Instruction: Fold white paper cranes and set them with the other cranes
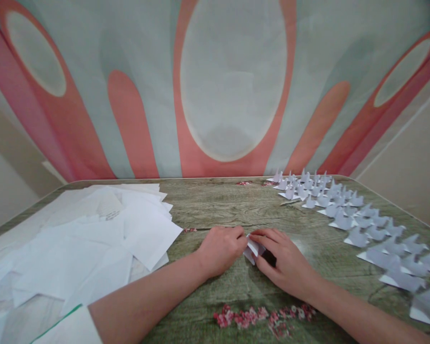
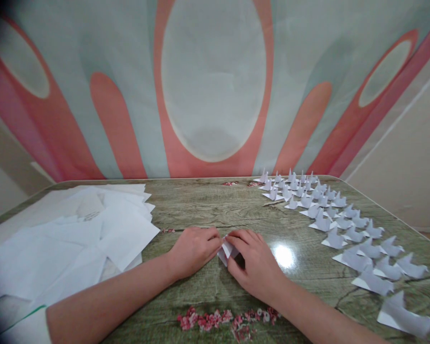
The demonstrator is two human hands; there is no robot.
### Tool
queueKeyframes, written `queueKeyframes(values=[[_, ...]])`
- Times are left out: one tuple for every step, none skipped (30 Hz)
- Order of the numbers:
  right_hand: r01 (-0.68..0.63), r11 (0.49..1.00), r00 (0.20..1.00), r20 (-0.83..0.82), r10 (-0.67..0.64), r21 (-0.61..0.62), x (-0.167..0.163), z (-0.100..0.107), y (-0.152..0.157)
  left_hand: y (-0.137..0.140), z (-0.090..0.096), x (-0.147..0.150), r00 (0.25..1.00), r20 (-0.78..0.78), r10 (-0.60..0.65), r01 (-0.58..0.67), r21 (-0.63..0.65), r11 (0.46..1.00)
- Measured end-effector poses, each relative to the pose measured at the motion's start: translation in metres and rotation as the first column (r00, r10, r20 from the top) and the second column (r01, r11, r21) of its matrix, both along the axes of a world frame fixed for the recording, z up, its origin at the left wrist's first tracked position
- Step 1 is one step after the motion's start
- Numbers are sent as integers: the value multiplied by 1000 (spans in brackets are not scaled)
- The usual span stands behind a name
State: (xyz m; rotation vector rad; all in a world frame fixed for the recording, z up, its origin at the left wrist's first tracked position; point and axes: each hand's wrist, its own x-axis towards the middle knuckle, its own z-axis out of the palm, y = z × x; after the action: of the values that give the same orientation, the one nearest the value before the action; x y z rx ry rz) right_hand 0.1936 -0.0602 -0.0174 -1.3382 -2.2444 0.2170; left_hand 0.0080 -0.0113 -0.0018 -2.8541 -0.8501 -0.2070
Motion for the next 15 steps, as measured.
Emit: queueKeyframes(values=[[11,1000,1000,-26,-11,-6,-1,-2,1,0,0,0,1000,3,3,-3,3,1000],[17,1000,999,-47,-17,-13,-1,-5,1,0,0,0,1000,5,6,-6,5,1000],[22,1000,998,-66,-23,-17,-2,-7,2,0,0,0,1000,6,8,-8,6,1000],[26,999,997,-76,-28,-23,-2,-9,3,0,0,0,1000,6,8,-8,6,1000],[32,999,996,-81,-34,-30,-3,-10,4,0,0,0,1000,5,6,-6,5,1000],[38,999,996,-81,-41,-36,-3,-11,5,0,0,0,1000,5,4,-4,3,1000],[44,998,996,-76,-47,-40,-3,-12,5,-1,1,0,1000,4,4,-4,3,1000],[49,998,996,-70,-52,-43,-2,-12,6,-1,1,0,1000,4,5,-5,3,1000],[52,998,996,-64,-55,-42,-2,-12,6,-1,1,1,1000,5,8,-8,5,1000],[55,998,997,-58,-57,-41,-2,-13,7,-1,1,1,1000,6,10,-10,7,1000],[56,998,997,-53,-58,-40,-2,-13,7,-1,0,1,1000,8,11,-12,10,1000],[57,998,997,-49,-59,-40,-1,-13,8,-1,0,1,1000,10,10,-10,13,1000],[57,998,997,-45,-59,-40,-1,-13,8,-1,0,1,1000,14,6,-6,16,1000],[57,998,997,-41,-59,-40,-1,-14,8,-2,-1,1,1000,17,1,-1,19,1000],[57,998,998,-38,-59,-40,-1,-14,8,-2,-1,1,1000,19,-5,4,24,1000]])
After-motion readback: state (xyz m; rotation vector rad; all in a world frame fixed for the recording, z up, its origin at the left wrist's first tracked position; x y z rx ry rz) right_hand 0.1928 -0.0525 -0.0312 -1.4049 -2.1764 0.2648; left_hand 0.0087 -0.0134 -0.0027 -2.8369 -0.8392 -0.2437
